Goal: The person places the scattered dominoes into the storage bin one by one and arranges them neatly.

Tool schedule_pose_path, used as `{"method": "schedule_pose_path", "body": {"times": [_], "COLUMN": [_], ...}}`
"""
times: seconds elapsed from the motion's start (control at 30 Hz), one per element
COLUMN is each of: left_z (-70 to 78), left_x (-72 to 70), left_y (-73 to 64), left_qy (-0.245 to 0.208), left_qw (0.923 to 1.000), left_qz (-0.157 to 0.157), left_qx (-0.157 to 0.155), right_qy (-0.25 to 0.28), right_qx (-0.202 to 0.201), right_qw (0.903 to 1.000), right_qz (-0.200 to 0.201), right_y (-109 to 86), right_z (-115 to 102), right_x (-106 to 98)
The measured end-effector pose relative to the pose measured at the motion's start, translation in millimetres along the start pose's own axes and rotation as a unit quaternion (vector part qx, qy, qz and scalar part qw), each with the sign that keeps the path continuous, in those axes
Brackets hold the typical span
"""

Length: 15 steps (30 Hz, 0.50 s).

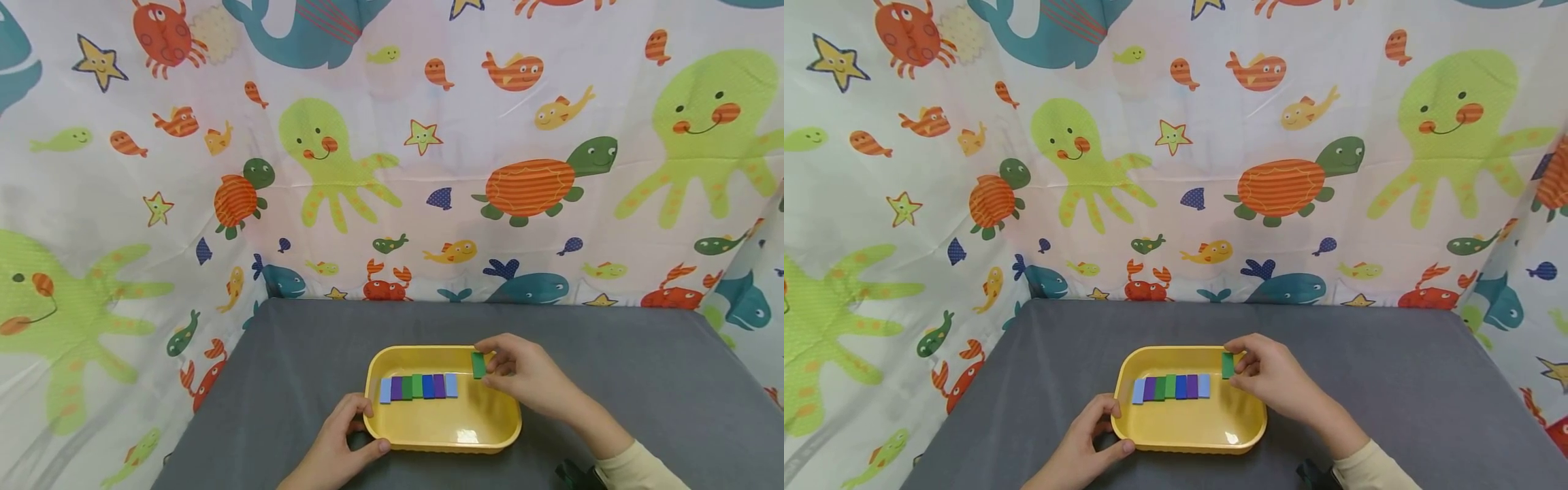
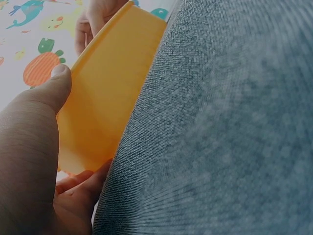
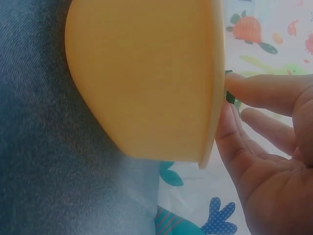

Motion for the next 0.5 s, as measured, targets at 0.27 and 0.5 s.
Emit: {"method": "schedule_pose_path", "body": {"times": [0.27, 0.5], "left_z": [1.0, 0.3], "left_x": [-1.0, 0.7], "left_y": [0.6, 1.9], "left_qy": [0.005, 0.025], "left_qw": [0.9997, 0.9991], "left_qz": [-0.004, -0.006], "left_qx": [-0.022, -0.033], "right_qy": [-0.013, -0.003], "right_qx": [-0.003, -0.009], "right_qw": [0.9999, 0.9999], "right_qz": [0.000, -0.007], "right_y": [3.1, 5.6], "right_z": [-3.7, -3.8], "right_x": [8.7, 13.6]}}
Point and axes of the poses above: each hand's wrist, its own y-axis towards the middle knuckle, its own x-axis out of the palm, z = x × y, the point moved 4 cm from there along y, towards the middle knuckle, and after that the axes turned 1 degree about y, right-handed, at the moved point
